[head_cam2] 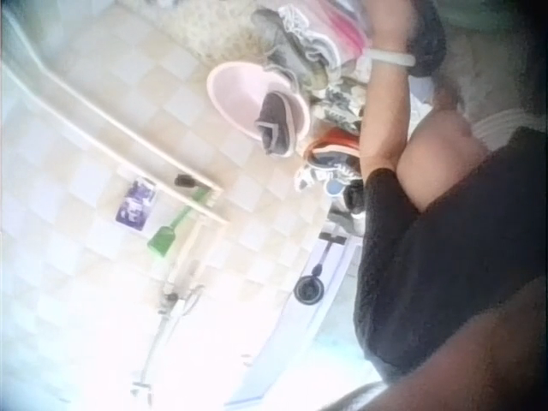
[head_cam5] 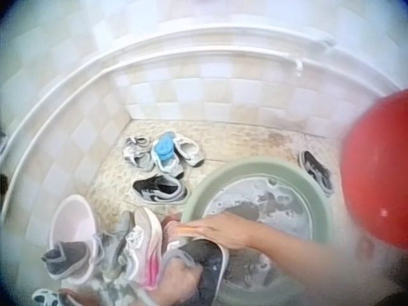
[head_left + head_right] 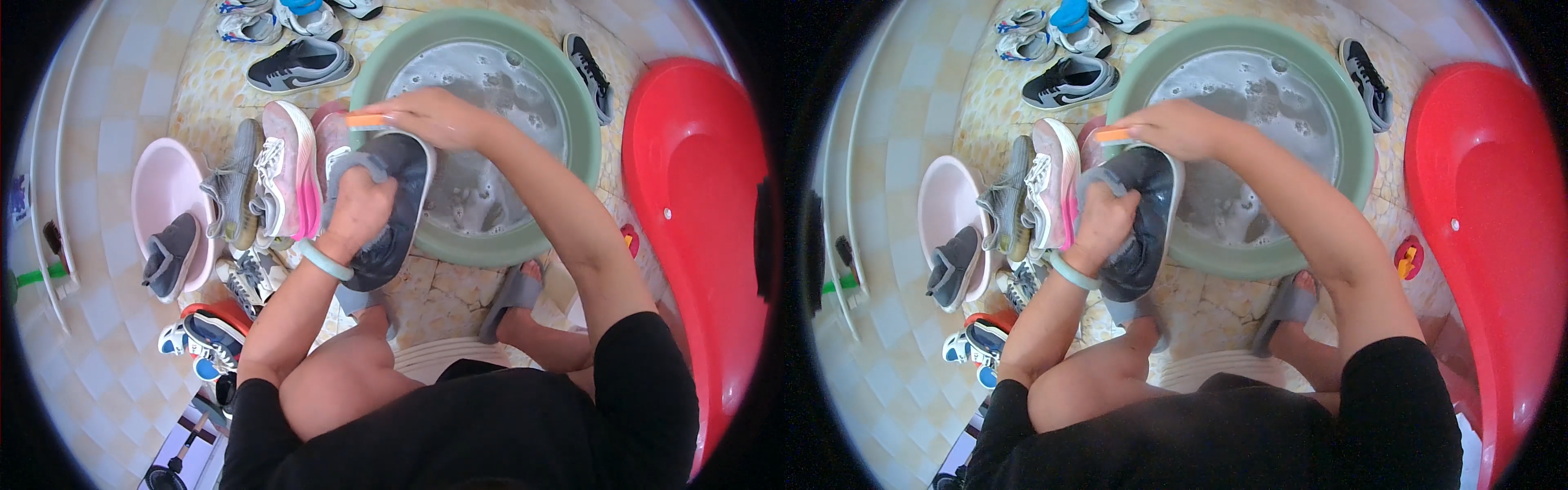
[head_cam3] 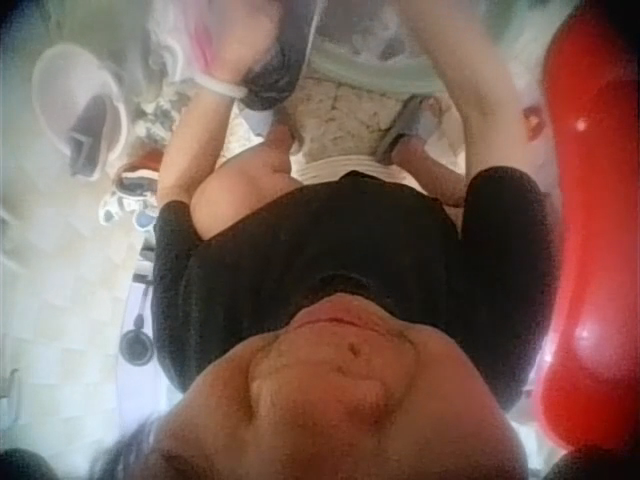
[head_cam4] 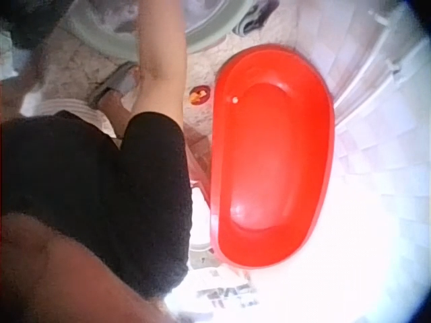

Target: The person scrubs a grey shoe with an orange brush over a basin of soapy water, cleaning the upper fabric and the white sole by hand.

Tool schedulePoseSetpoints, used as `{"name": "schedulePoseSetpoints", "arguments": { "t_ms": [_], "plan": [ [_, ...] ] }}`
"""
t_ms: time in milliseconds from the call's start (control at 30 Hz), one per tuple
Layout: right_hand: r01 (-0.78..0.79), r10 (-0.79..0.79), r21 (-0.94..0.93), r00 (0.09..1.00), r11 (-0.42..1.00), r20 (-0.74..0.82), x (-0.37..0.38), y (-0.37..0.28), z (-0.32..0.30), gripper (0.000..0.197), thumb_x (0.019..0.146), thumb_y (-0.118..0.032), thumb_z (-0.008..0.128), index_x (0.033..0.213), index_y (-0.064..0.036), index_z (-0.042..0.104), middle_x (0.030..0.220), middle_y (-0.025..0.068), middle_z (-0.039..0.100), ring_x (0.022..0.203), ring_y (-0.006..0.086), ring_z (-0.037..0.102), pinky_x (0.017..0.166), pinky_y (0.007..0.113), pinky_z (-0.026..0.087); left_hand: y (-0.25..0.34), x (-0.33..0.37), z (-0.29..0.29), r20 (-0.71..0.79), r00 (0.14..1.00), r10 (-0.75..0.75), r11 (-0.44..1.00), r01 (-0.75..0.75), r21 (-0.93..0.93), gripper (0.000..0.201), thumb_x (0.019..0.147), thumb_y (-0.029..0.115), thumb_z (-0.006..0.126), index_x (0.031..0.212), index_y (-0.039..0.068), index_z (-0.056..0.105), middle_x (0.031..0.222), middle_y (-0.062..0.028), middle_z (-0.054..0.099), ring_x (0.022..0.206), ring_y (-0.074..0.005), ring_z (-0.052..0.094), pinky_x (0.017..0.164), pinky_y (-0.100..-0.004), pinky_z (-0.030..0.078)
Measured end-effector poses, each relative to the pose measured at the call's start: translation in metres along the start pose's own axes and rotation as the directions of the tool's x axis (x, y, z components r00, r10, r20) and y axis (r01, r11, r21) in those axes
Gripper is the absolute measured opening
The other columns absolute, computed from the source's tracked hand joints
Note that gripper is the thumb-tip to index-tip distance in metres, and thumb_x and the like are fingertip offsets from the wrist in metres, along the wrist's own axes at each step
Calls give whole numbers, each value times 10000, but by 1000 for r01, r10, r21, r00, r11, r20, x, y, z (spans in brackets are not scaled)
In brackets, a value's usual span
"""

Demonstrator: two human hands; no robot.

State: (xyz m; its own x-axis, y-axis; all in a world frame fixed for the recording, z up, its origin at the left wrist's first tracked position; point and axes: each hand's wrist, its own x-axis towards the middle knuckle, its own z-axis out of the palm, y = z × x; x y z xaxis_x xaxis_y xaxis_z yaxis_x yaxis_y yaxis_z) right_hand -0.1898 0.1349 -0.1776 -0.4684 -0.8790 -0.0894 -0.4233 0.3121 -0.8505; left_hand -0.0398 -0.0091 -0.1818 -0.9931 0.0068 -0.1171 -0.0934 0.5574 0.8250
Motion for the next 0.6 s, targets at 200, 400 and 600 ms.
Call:
{"name": "schedulePoseSetpoints", "arguments": {
  "t_ms": [200, 400, 600],
  "plan": [
    [-59, 106, 146, 933, 988, -343, -93, -3, 27, 414, 973, -238, 420, 1344, -70, 492, 1265, 170, 548, 1174, 279, 517, 992, 359, 389, 11, 1, 1, 108, 987, -121, 960, 144, -240, 315, 778, 8, 478, 1049, -33, 633, 949, -218, 662, 885, -291, 644, 789, -348, 481],
    [-84, 110, -226, 989, 970, 104, -9, -23, 8, 367, 967, -235, 434, 1305, -144, 542, 1155, 150, 592, 1056, 334, 546, 913, 400, 434, 6, -7, 20, 39, 998, 58, 990, -53, -131, 167, 748, 31, 545, 865, -60, 623, 805, -258, 624, 807, -423, 608, 691, -419, 478],
    [106, -116, -113, 990, 988, -85, -64, 6, 5, 379, 958, -244, 459, 1310, -123, 537, 1132, 140, 597, 963, 344, 570, 881, 401, 450, 14, -8, 13, 16, 1000, -5, 984, 8, -179, 155, 747, 37, 563, 857, -50, 629, 803, -259, 621, 789, -423, 607, 663, -432, 479]
  ]
}}
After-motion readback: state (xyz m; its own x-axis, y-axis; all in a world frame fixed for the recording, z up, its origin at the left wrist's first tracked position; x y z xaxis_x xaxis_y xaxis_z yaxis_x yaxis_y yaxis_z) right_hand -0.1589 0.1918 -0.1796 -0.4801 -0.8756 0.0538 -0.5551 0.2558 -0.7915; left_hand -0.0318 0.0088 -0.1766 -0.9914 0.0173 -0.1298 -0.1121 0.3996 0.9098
